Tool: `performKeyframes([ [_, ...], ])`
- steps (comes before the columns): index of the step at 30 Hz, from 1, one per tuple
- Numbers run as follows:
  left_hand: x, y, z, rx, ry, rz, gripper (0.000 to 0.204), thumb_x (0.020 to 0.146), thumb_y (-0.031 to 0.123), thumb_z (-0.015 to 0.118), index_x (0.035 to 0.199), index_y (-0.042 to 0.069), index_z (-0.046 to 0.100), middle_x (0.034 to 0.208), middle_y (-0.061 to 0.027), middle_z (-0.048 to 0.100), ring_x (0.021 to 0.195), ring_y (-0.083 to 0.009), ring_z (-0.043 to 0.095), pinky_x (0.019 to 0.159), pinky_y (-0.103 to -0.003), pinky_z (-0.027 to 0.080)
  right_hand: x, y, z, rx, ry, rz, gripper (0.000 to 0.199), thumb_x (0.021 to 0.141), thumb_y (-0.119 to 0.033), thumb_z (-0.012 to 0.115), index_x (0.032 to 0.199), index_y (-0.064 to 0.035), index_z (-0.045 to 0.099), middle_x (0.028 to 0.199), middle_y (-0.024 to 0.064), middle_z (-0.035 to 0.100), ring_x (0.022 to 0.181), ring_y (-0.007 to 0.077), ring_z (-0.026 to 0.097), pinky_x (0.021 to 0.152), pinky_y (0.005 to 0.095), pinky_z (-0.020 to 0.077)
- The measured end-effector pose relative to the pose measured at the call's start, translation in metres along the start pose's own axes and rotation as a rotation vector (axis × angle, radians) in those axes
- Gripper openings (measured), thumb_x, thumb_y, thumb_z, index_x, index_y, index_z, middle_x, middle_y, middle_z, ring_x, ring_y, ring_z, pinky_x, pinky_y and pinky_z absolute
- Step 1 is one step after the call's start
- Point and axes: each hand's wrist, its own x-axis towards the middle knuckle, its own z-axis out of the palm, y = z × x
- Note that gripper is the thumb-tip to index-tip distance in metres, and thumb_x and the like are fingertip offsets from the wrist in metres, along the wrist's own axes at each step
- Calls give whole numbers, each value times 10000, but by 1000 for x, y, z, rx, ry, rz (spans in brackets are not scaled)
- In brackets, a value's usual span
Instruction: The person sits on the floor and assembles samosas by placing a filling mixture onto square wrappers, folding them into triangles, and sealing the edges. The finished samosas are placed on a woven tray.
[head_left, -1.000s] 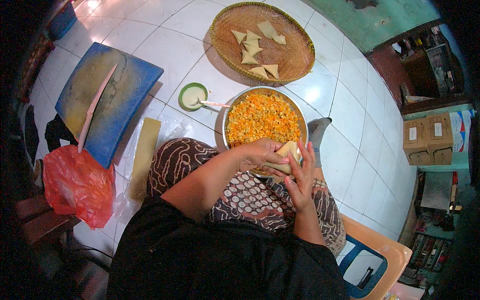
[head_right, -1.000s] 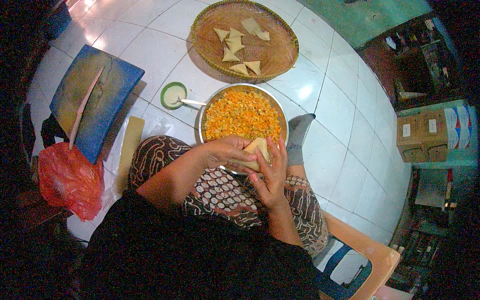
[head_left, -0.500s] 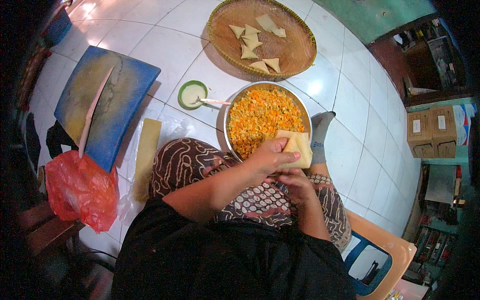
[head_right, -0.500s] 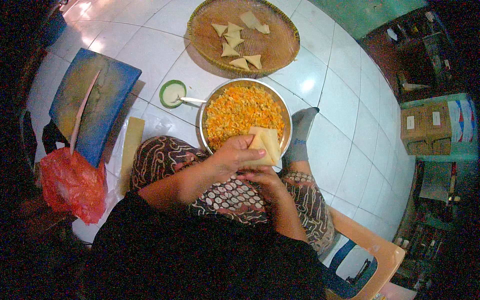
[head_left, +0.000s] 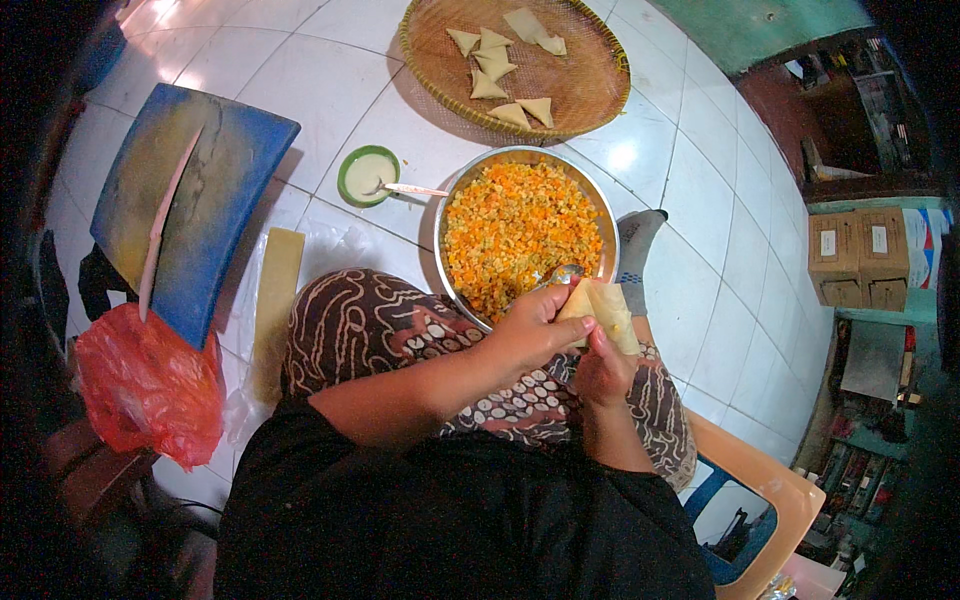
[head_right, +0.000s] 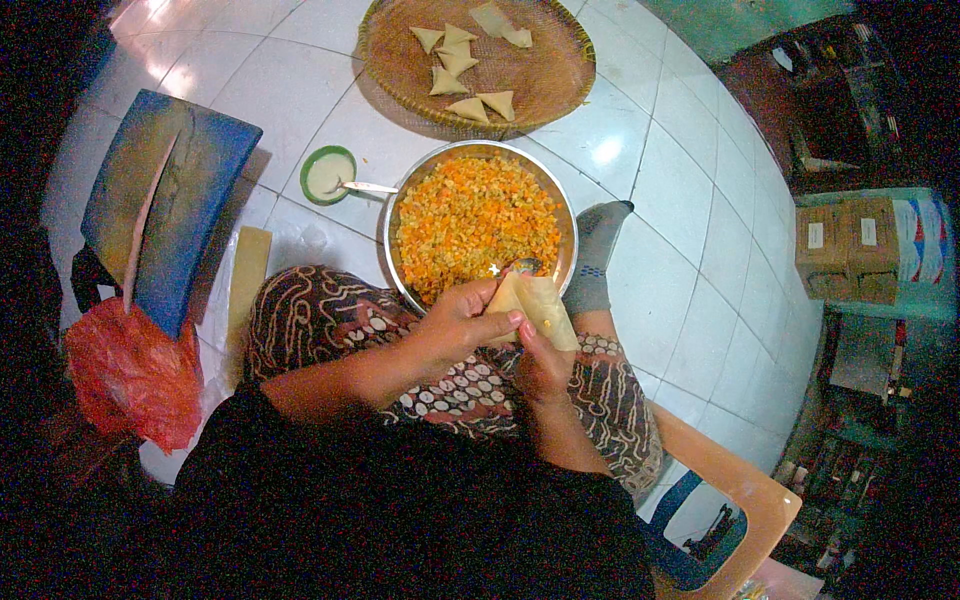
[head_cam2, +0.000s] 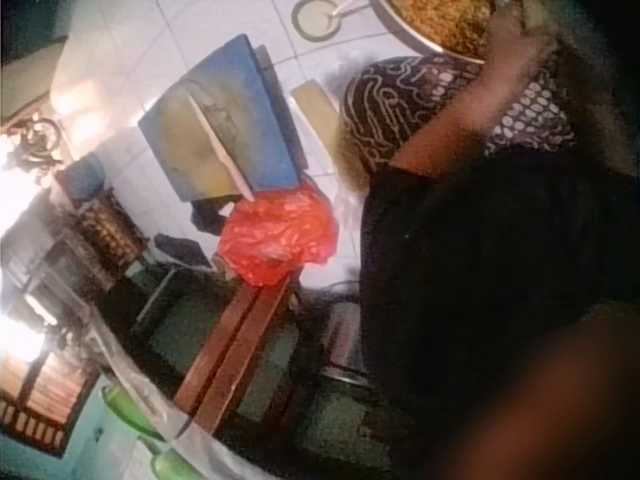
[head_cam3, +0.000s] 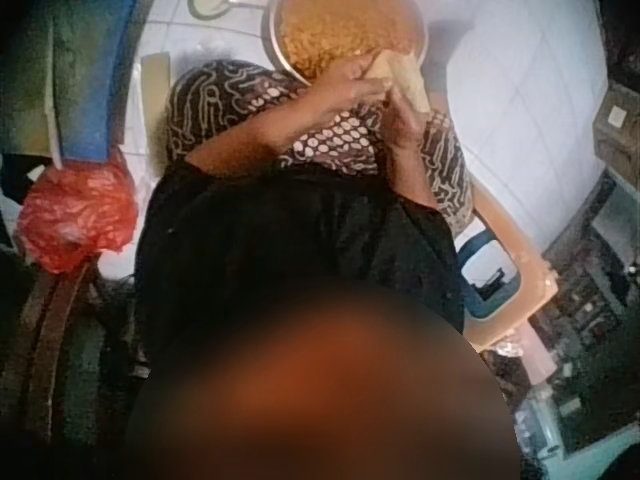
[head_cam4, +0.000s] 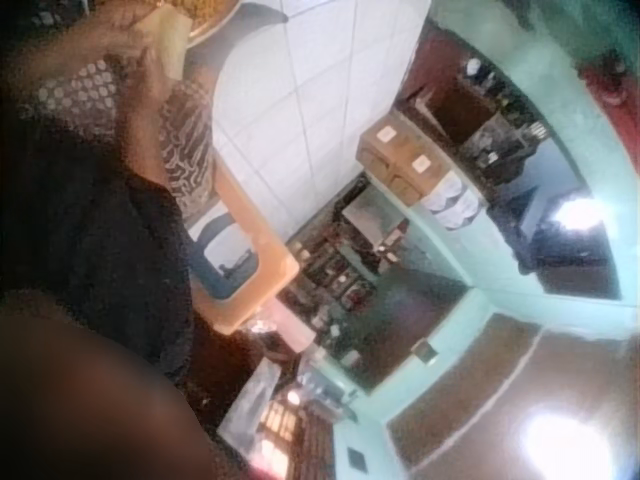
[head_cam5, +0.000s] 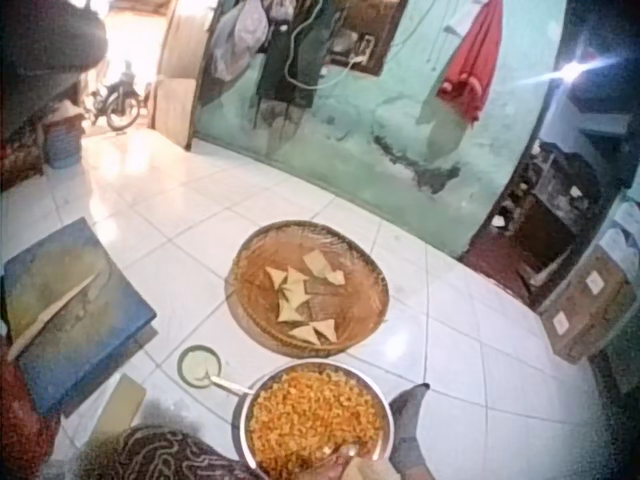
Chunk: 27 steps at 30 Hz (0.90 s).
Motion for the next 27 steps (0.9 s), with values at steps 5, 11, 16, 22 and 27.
performKeyframes([
  [5,0,3,-6,-23,44,-69,294,881,223,523,1079,6,546,971,-32,592,840,-88,561,732,-229,449,2,-2,3,-73,-13,-28,444,817,-25,499,1235,88,400,1259,170,451,1161,260,444,983,348,331],
  [11,4,-8,-8,-162,124,-57,302,894,266,484,1071,32,554,920,-21,596,788,-99,573,683,-232,459,7,2,1,-221,-87,-142,444,816,-38,486,1238,75,404,1282,190,423,1203,280,398,1015,364,283],
  [16,-4,3,-2,-185,212,-125,307,898,323,455,1051,80,564,877,-18,598,730,-115,576,599,-265,475,11,-1,3,-422,-193,-270,370,814,-3,483,1178,62,497,1279,197,433,1207,277,399,1012,380,287],
  [22,-1,2,-7,-208,254,-306,314,917,367,395,1018,116,556,909,-32,602,742,-132,589,577,-290,497,11,-1,1,-543,-238,-341,358,807,-47,493,1154,35,531,1254,210,459,1184,303,426,994,392,305],
  [27,8,-6,-17,-272,243,-399,409,931,421,297,1078,105,510,963,-49,599,779,-155,600,599,-317,514,17,-11,1,-916,-336,-434,348,782,-146,535,1103,-20,579,1204,207,503,1150,352,447,968,432,321],
])
